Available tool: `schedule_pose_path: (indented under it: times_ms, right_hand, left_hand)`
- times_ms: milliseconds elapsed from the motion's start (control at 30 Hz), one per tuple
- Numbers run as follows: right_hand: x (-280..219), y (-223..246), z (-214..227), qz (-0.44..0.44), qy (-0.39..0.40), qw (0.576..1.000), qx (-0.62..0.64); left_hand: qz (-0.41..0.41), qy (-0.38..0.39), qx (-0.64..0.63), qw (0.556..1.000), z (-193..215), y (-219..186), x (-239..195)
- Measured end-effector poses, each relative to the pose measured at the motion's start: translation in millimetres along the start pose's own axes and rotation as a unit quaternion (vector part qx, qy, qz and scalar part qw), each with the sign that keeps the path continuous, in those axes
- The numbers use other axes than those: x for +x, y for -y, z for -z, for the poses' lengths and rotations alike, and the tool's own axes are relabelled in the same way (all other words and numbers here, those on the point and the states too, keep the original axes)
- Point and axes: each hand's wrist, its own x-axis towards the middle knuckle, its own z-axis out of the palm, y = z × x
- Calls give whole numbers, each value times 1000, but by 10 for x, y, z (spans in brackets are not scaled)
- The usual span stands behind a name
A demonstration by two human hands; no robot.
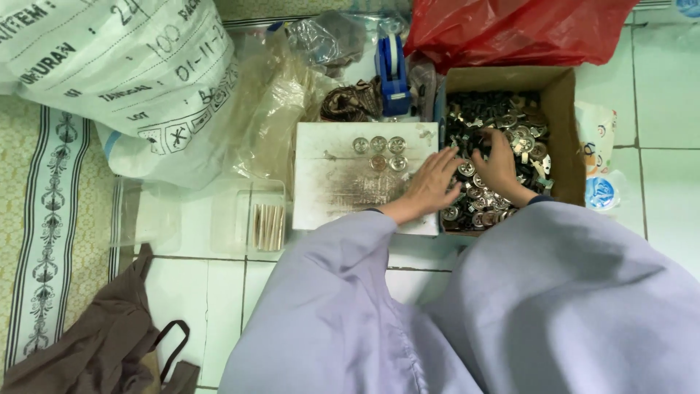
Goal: Sorting small metal components from a cardboard box onto a template board and then into a plastic bag.
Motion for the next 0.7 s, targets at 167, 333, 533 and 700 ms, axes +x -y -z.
schedule_pose_path:
  times_ms: [167, 333, 533, 700]
  right_hand:
    - [-349, -608, 0, -74, 128, 989, 24]
    - [-676, -800, -66, -66, 281, 953, -88]
    - [-702, -868, -227, -20, 339, 911, -232]
    - [-563, -1165, -501, 29, 290, 888, -354]
  left_hand:
    - [33, 83, 75, 993, -1141, -3, -27]
    - [60, 332, 217, 916, -1941, 300, -85]
    - [67, 383, 289, 875, -2035, 209, -88]
    - [105, 390, 262, 877, -2018, 255, -194]
